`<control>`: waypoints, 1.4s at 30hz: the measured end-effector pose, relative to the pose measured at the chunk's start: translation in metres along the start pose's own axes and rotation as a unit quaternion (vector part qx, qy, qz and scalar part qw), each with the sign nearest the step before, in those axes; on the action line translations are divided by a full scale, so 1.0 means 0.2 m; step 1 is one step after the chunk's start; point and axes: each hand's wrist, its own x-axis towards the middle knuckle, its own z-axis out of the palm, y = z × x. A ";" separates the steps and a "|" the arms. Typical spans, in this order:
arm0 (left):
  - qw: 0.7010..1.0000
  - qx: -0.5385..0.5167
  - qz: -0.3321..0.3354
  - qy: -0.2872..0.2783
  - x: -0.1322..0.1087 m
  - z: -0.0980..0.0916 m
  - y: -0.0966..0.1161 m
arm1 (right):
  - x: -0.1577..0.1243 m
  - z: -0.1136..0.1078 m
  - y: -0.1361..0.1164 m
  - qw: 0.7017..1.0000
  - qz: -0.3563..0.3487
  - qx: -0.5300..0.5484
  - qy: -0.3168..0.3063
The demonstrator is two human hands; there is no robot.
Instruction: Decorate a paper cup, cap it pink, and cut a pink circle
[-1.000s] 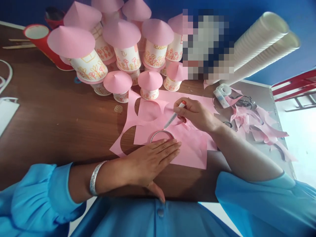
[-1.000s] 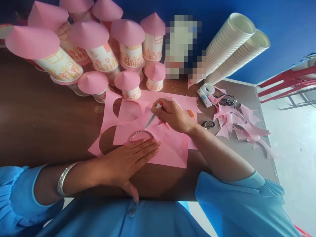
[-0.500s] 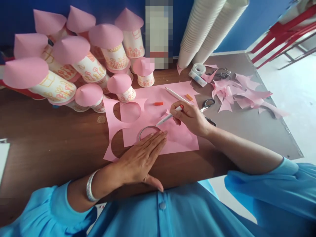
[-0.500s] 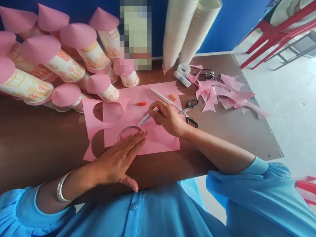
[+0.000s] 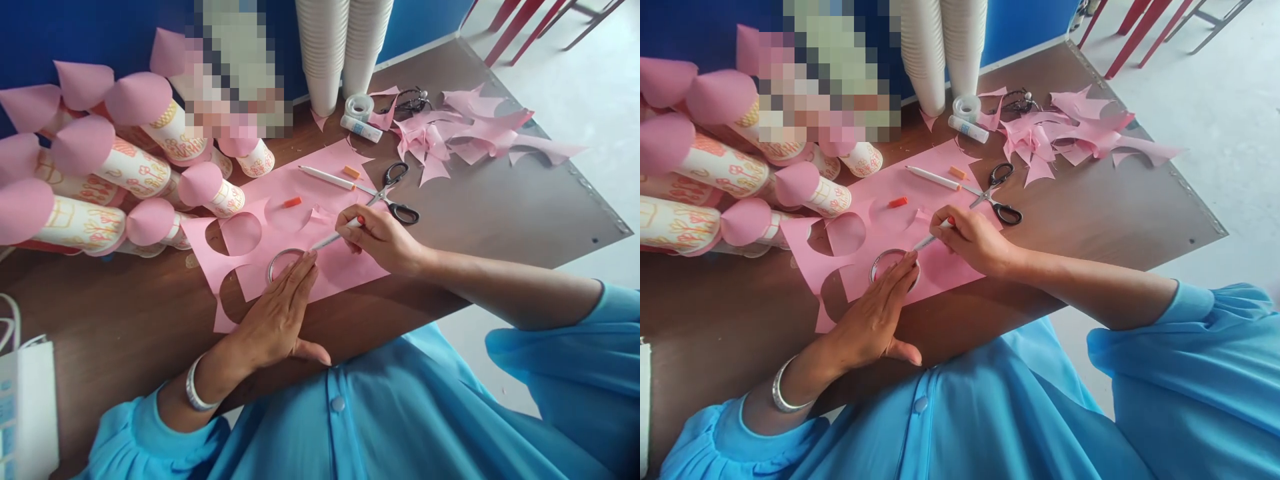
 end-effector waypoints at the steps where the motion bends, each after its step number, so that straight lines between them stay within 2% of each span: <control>1: 1.000 -0.002 -0.002 -0.003 0.00 0.00 0.00 | -0.02 0.00 0.00 1.000 0.001 -0.006 0.006; 4: 1.000 0.001 -0.007 -0.013 0.00 0.00 0.00 | -0.09 0.01 0.00 0.999 -0.022 -0.040 0.026; 8: 0.999 0.011 -0.016 -0.034 0.00 -0.02 0.01 | -0.19 0.03 0.01 0.983 -0.119 -0.135 0.028; 12: 0.999 0.017 -0.014 -0.034 0.01 -0.03 0.01 | -0.28 0.07 0.02 0.941 -0.251 -0.227 0.022; 17: 0.999 0.040 0.005 -0.013 0.00 -0.02 0.01 | -0.34 0.12 0.02 0.884 -0.358 -0.301 -0.005; 30: 0.999 0.043 0.020 -0.020 -0.01 -0.04 0.00 | -0.34 0.25 -0.06 0.830 -0.454 -0.323 -0.035; 33: 0.999 0.044 0.021 -0.017 -0.01 -0.04 0.00 | -0.33 0.26 -0.07 0.833 -0.459 -0.305 -0.043; 35: 0.999 0.036 0.021 -0.019 -0.01 -0.04 0.00 | -0.32 0.22 -0.09 0.850 -0.445 -0.277 -0.054; 39: 1.000 0.002 0.022 -0.020 -0.01 -0.04 -0.01 | -0.28 0.01 -0.23 0.900 -0.385 -0.189 -0.071; 41: 0.999 -0.016 0.019 -0.021 -0.01 -0.04 -0.01 | -0.21 -0.11 -0.31 0.920 -0.353 -0.168 -0.014; 42: 0.999 -0.025 0.013 -0.025 -0.02 -0.04 -0.01 | -0.16 -0.15 -0.33 0.933 -0.314 -0.169 0.041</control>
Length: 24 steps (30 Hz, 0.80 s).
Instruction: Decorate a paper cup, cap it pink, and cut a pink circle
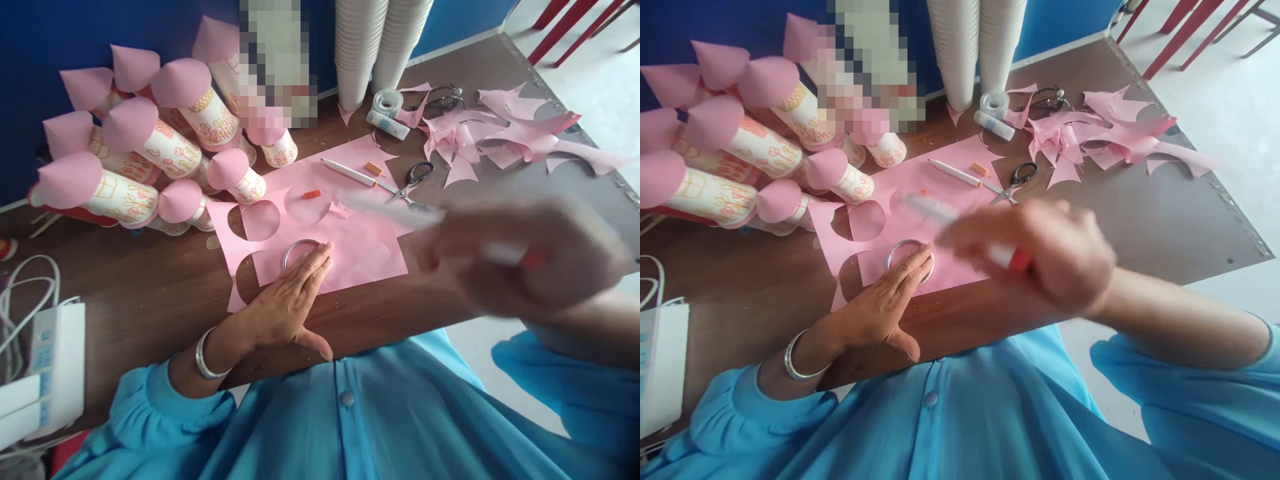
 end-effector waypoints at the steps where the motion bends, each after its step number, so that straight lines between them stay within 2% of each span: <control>1: 1.000 -0.009 -0.007 -0.006 0.00 0.00 0.00 | 0.06 -0.02 0.03 0.997 0.033 0.007 0.075; 2: 1.000 -0.018 -0.016 -0.013 0.00 0.00 0.00 | 0.11 -0.01 0.07 0.993 0.061 0.027 0.099; 3: 0.999 -0.028 -0.025 -0.018 -0.01 0.01 0.00 | 0.16 0.02 0.11 0.994 0.060 0.053 0.074; 4: 0.999 -0.037 -0.029 -0.020 -0.01 0.01 0.00 | 0.20 0.06 0.16 0.996 0.033 0.075 0.026; 5: 0.998 -0.046 -0.028 -0.021 -0.01 0.02 -0.01 | 0.22 0.11 0.21 0.995 0.009 0.083 -0.048; 7: 0.998 -0.060 -0.022 -0.020 0.00 0.02 -0.01 | 0.24 0.23 0.31 0.982 -0.035 0.091 -0.163; 10: 0.997 -0.070 -0.018 -0.019 0.01 0.01 -0.01 | 0.20 0.36 0.40 0.956 -0.078 0.100 -0.263; 13: 0.997 -0.075 -0.018 -0.007 0.02 0.01 0.00 | 0.17 0.40 0.44 0.946 -0.100 0.101 -0.292; 17: 0.996 -0.086 -0.020 0.003 0.01 0.01 0.00 | 0.18 0.40 0.45 0.938 -0.104 0.097 -0.317; 24: 0.992 -0.113 -0.052 -0.005 -0.01 0.03 0.00 | 0.16 0.44 0.46 0.933 -0.129 0.072 -0.327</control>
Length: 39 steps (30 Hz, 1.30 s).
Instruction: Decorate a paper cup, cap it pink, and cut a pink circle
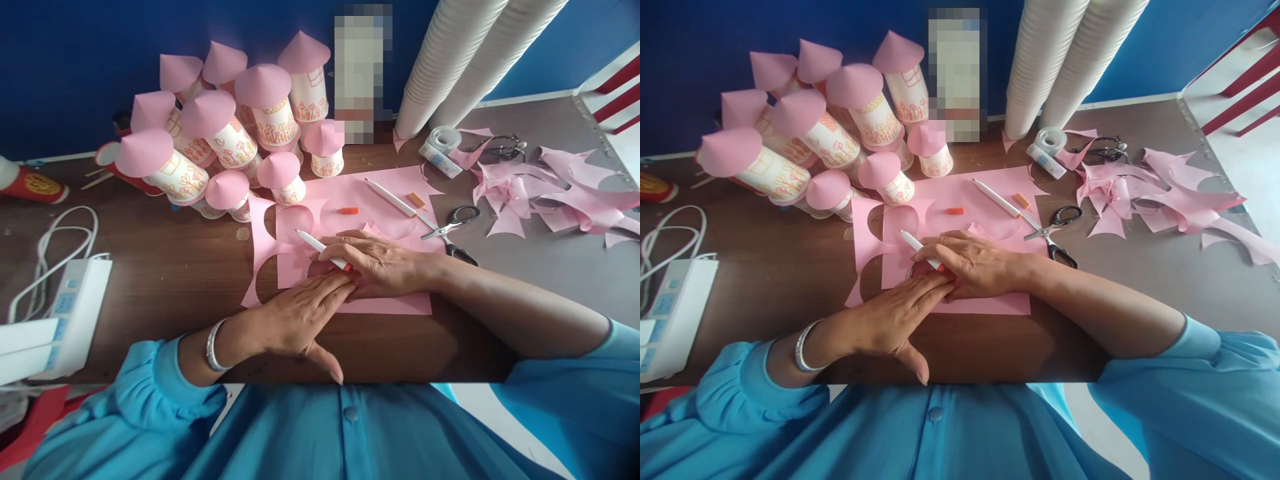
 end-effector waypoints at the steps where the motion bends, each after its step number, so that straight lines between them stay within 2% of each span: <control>1: 1.000 -0.002 0.004 0.008 0.00 0.01 -0.01 | 0.00 0.01 0.00 1.000 0.000 -0.003 -0.002; 6: 0.998 -0.001 0.044 0.047 0.01 0.00 -0.02 | -0.01 0.03 0.01 1.000 -0.006 0.026 0.006; 11: 0.992 0.037 0.079 0.094 0.00 -0.12 0.03 | 0.00 0.04 0.02 0.999 0.006 0.036 0.004; 15: 0.961 0.138 0.056 0.232 -0.02 -0.23 0.06 | 0.00 0.04 0.02 0.999 0.037 0.020 -0.018; 17: 0.938 0.215 0.041 0.270 -0.01 -0.27 0.05 | 0.00 0.05 0.02 0.997 0.068 0.000 -0.027; 21: 0.916 0.307 0.049 0.253 0.02 -0.30 0.02 | 0.01 0.06 0.02 0.992 0.117 -0.026 -0.032; 32: 0.880 0.400 0.055 0.250 0.11 -0.24 0.00 | 0.01 0.05 0.02 0.995 0.095 -0.028 -0.034; 36: 0.855 0.439 0.094 0.261 0.06 -0.26 0.03 | 0.00 0.06 0.03 0.997 0.072 -0.032 -0.020; 39: 0.865 0.387 0.075 0.310 -0.04 -0.28 0.06 | 0.00 0.06 0.02 0.996 0.080 -0.040 -0.024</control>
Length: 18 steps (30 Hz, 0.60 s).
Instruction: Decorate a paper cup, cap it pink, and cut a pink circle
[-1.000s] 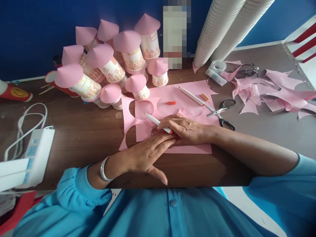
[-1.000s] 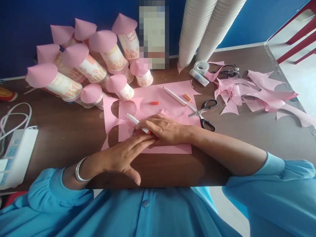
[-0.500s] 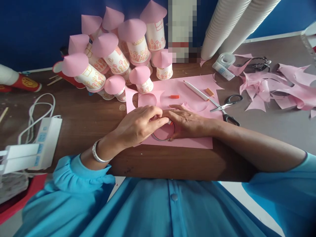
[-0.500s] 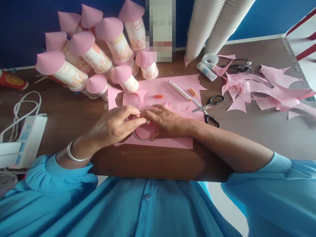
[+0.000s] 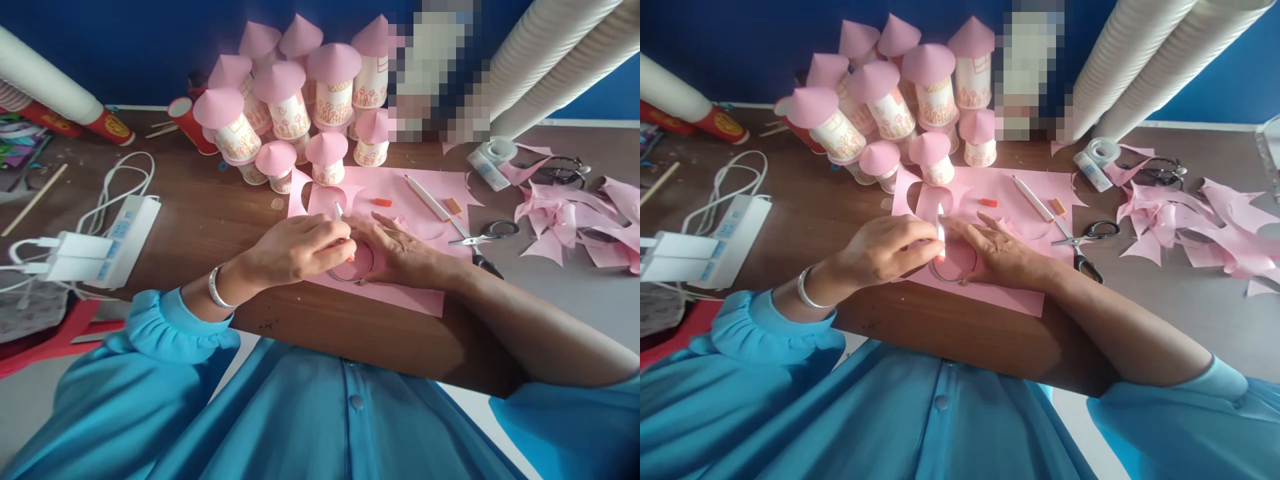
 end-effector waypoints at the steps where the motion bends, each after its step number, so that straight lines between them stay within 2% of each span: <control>1: 0.999 -0.022 -0.039 0.020 -0.03 -0.03 0.00 | 0.00 0.00 0.00 1.000 0.007 -0.002 -0.008; 4: 0.976 -0.074 -0.167 0.115 -0.12 -0.11 0.04 | 0.00 -0.02 -0.01 0.999 0.028 -0.001 -0.026; 6: 0.951 -0.122 -0.242 0.150 -0.18 -0.14 0.07 | 0.00 -0.03 -0.02 0.999 0.035 -0.001 -0.028; 10: 0.900 -0.238 -0.338 0.136 -0.27 -0.18 0.17 | 0.01 -0.05 -0.03 0.999 0.025 -0.002 -0.027; 14: 0.847 -0.341 -0.384 0.135 -0.33 -0.18 0.26 | 0.02 -0.07 -0.04 0.999 0.021 0.000 -0.033; 16: 0.843 -0.351 -0.389 0.125 -0.35 -0.17 0.30 | 0.03 -0.08 -0.04 0.999 0.025 0.002 -0.034; 18: 0.855 -0.331 -0.386 0.103 -0.36 -0.15 0.33 | 0.03 -0.08 -0.04 0.999 0.027 0.003 -0.038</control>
